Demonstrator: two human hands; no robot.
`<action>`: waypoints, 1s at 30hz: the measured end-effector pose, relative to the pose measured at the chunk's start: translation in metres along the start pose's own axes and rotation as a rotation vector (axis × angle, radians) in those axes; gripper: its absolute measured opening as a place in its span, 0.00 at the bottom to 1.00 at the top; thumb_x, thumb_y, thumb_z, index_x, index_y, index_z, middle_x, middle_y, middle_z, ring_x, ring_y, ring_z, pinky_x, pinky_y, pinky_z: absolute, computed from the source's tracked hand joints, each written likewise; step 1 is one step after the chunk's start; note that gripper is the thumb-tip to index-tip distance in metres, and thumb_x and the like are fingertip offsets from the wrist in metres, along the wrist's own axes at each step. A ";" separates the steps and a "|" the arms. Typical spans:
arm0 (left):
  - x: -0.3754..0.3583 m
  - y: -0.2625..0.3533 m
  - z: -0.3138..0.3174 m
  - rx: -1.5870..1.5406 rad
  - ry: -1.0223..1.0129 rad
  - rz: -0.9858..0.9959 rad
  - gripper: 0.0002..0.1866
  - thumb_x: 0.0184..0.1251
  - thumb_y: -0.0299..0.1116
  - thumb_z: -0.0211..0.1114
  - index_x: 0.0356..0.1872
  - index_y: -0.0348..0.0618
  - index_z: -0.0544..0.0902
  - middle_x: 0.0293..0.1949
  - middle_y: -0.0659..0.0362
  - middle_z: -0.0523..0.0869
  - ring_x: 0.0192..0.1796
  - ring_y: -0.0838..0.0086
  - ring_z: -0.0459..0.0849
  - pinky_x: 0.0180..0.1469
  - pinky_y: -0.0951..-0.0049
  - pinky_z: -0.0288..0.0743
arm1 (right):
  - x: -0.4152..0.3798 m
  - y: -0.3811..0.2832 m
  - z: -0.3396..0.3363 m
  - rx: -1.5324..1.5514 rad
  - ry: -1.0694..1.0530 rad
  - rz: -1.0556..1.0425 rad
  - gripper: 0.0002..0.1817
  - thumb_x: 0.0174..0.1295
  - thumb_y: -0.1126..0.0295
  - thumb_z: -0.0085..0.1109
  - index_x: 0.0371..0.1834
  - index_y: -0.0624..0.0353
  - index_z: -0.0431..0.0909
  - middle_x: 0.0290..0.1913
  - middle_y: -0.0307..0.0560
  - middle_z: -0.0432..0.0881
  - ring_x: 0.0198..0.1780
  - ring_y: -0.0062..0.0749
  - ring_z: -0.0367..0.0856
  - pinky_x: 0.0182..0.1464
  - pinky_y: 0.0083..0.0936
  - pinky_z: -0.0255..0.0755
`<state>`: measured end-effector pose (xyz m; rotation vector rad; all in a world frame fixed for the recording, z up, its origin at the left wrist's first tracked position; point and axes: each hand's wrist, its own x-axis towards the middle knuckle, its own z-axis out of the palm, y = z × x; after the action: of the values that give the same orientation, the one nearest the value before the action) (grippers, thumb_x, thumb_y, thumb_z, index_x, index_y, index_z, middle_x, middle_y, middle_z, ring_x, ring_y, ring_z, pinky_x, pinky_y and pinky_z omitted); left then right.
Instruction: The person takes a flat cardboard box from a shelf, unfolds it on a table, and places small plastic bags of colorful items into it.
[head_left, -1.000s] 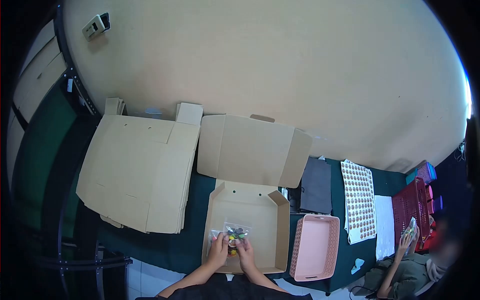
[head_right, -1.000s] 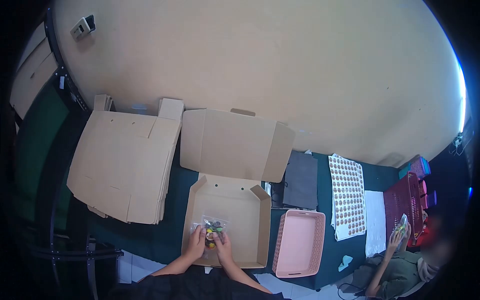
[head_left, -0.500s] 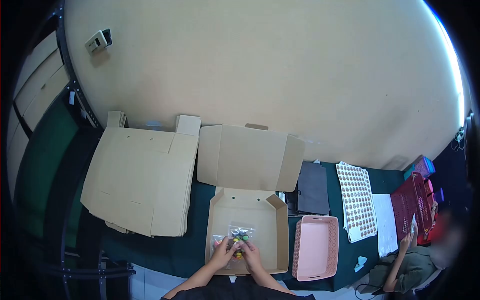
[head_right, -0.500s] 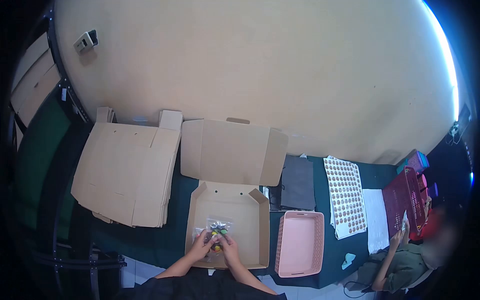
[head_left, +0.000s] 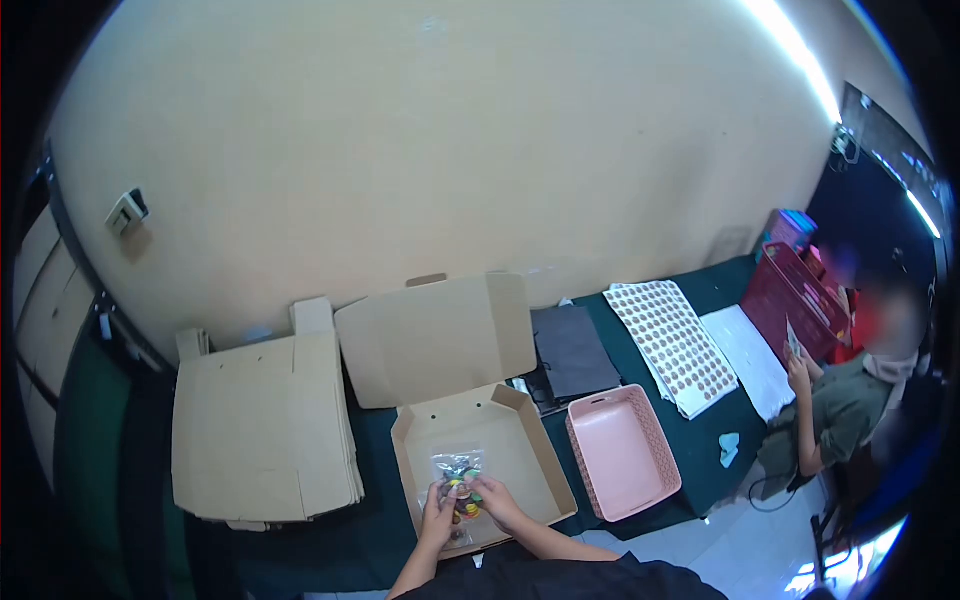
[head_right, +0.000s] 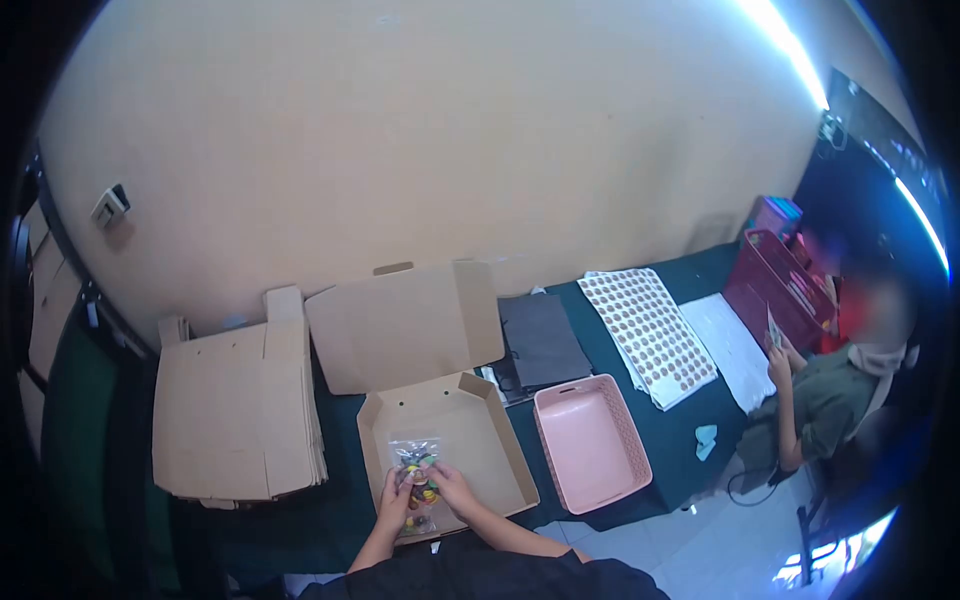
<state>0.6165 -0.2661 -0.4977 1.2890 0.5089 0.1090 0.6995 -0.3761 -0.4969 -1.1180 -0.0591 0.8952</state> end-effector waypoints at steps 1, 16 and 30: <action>0.004 -0.006 -0.002 -0.002 0.052 0.098 0.20 0.65 0.39 0.56 0.52 0.38 0.65 0.44 0.54 0.76 0.44 0.75 0.77 0.42 0.78 0.72 | -0.011 -0.016 0.011 -0.120 -0.077 -0.040 0.19 0.63 0.64 0.51 0.54 0.63 0.68 0.45 0.40 0.75 0.46 0.21 0.74 0.48 0.19 0.68; -0.015 -0.002 0.005 0.073 -0.019 0.153 0.24 0.60 0.31 0.61 0.52 0.43 0.57 0.42 0.56 0.73 0.39 0.75 0.77 0.28 0.81 0.70 | -0.007 -0.002 0.002 0.015 0.077 0.034 0.21 0.63 0.60 0.51 0.53 0.65 0.69 0.43 0.45 0.78 0.42 0.24 0.77 0.45 0.20 0.71; -0.021 0.021 0.010 0.033 -0.006 0.102 0.24 0.61 0.34 0.60 0.52 0.45 0.58 0.39 0.58 0.75 0.31 0.81 0.75 0.23 0.86 0.64 | 0.003 0.014 -0.004 -0.235 -0.110 -0.117 0.18 0.63 0.64 0.50 0.51 0.66 0.69 0.43 0.44 0.77 0.44 0.23 0.75 0.47 0.19 0.69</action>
<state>0.6064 -0.2768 -0.4696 1.3476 0.4418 0.1820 0.6947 -0.3752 -0.5108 -1.2685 -0.3238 0.8596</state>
